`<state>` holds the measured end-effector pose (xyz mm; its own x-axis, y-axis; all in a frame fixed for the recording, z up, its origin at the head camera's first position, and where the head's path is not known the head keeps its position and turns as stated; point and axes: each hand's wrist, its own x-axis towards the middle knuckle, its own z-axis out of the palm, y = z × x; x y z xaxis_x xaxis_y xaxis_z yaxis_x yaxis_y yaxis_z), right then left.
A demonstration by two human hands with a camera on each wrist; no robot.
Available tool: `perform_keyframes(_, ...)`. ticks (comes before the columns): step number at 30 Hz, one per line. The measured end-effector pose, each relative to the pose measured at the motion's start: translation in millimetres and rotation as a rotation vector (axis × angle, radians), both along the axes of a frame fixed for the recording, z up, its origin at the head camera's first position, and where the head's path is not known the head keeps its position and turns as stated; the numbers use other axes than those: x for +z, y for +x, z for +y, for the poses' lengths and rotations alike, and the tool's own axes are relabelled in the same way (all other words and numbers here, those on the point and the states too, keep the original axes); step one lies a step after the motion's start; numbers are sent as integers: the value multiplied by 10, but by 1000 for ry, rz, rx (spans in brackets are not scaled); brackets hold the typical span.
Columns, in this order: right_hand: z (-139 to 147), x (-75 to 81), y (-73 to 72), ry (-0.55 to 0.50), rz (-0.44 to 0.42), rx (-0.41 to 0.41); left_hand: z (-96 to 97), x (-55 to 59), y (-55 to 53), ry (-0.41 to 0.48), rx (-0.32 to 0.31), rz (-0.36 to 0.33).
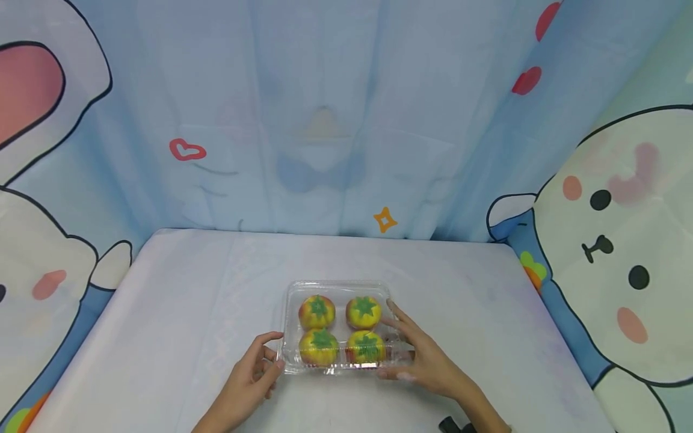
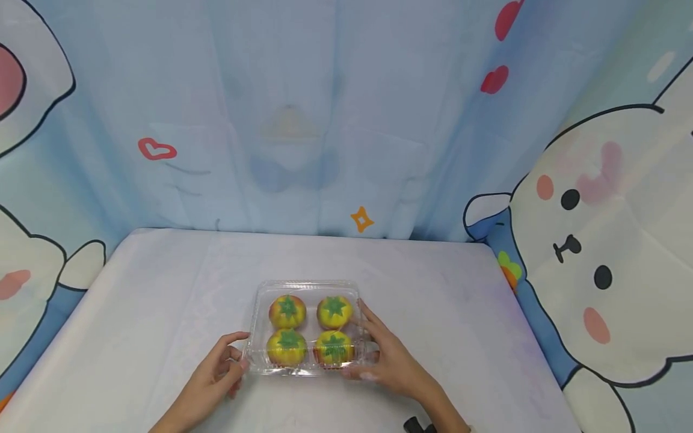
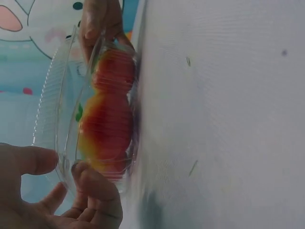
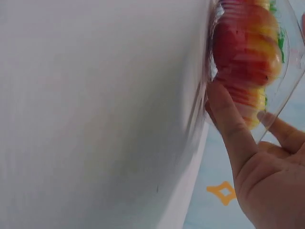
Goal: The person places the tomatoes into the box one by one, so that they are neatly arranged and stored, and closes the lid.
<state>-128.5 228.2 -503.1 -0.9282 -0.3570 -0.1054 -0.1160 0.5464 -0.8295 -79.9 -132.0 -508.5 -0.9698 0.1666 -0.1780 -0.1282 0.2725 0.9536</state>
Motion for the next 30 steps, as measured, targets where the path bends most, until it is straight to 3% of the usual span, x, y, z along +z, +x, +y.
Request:
perform_keyframes(6,62,-41,-23,-33,37,57,-16,12,-15,10,-15,-25)
perform_keyframes(11,117,-6,-29,-136,-37,78,-2,15,-19,35,4,-28)
perform_keyframes(24,293,47,47,-209,-141,51,25,13,-22,67,35,-50)
perform_keyframes(30,288,22,57,-242,-209,-15,28,3,-21,73,46,-72)
